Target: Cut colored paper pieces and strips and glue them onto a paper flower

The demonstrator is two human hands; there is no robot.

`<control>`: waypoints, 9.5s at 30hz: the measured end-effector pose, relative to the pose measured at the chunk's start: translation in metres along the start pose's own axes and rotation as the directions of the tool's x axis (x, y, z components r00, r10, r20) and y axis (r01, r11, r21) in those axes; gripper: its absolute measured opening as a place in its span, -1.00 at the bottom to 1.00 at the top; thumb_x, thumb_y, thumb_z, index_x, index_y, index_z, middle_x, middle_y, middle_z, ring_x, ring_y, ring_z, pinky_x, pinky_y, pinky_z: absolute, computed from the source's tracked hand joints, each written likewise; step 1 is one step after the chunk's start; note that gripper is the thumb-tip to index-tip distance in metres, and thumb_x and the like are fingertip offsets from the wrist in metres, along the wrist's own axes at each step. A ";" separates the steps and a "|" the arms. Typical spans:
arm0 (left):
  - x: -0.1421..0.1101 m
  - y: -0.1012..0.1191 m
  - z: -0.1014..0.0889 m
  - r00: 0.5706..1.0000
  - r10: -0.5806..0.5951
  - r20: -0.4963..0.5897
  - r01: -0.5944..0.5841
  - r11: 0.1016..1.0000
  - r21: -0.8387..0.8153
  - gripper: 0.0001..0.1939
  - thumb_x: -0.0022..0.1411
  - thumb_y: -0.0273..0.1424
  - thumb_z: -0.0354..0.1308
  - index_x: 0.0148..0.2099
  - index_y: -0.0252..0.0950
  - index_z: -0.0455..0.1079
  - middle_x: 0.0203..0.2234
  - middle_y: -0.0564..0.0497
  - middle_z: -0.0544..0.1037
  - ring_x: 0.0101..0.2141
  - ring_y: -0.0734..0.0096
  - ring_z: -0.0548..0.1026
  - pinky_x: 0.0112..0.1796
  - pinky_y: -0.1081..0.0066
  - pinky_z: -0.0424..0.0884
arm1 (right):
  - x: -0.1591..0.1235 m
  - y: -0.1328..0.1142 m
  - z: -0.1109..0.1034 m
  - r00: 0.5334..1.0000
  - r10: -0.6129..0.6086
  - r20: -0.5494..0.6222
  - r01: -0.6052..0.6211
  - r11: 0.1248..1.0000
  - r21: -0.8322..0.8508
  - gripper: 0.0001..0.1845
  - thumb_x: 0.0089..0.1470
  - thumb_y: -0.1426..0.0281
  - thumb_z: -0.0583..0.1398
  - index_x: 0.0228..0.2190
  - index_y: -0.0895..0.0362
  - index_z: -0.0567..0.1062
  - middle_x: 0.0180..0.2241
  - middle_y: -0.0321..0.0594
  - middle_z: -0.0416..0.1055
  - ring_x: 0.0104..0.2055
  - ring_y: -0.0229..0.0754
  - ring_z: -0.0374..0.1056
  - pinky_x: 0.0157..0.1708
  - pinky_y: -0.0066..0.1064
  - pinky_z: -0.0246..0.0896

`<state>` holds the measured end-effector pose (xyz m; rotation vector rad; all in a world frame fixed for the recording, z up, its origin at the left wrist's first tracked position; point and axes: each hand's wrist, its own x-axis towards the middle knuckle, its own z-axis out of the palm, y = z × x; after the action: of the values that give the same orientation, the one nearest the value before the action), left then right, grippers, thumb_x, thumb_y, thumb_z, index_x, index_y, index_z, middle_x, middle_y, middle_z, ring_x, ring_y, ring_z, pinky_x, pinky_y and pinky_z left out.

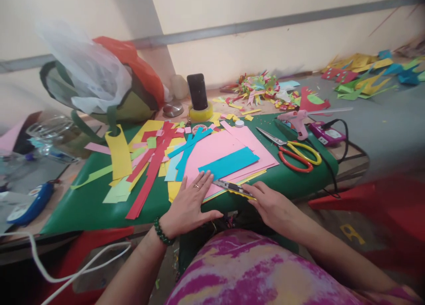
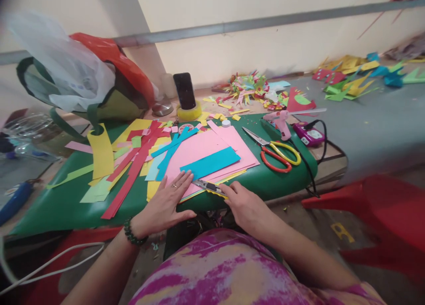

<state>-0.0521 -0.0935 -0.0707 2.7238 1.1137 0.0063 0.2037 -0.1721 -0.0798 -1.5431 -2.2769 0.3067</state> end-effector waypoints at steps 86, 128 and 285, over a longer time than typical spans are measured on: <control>0.031 -0.063 -0.067 0.848 -0.525 -0.074 0.404 0.731 -0.550 -0.61 0.01 -0.01 0.11 -0.49 -0.23 0.22 -0.64 0.11 0.33 -0.54 0.40 0.33 -0.47 0.43 0.24 | 0.089 0.058 -0.023 0.991 -0.115 0.066 0.126 0.974 -0.189 -0.69 0.15 0.58 0.14 -0.08 0.22 0.51 -0.13 -0.01 0.53 -0.04 -0.04 0.41 -0.02 -0.21 0.29; 0.019 0.004 -0.006 0.980 0.041 -0.196 0.009 0.970 0.243 -0.56 0.29 -0.51 -0.05 0.14 -0.15 0.42 0.25 -0.16 0.31 0.21 -0.04 0.25 0.16 -0.13 0.11 | 0.059 0.057 -0.015 0.942 -0.333 0.044 0.320 0.853 -0.413 -0.75 0.25 0.52 0.07 -0.13 0.19 0.51 -0.14 -0.06 0.50 -0.06 0.02 0.25 -0.13 -0.21 0.18; 0.019 0.018 0.014 0.998 0.018 -0.065 -0.014 0.998 0.060 -0.01 0.18 0.28 -0.19 0.43 -0.29 -0.08 0.36 -0.20 0.04 0.34 -0.01 0.00 0.22 -0.06 0.05 | -0.024 0.037 -0.017 0.988 0.085 -0.133 -0.102 0.986 -0.129 -0.68 0.22 0.47 0.08 0.01 0.11 0.40 -0.24 -0.17 0.49 -0.33 -0.17 0.48 -0.42 -0.43 0.32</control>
<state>-0.0249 -0.0947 -0.0823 2.8039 1.1272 0.0655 0.2501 -0.1805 -0.0824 -1.6890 -2.1699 0.0772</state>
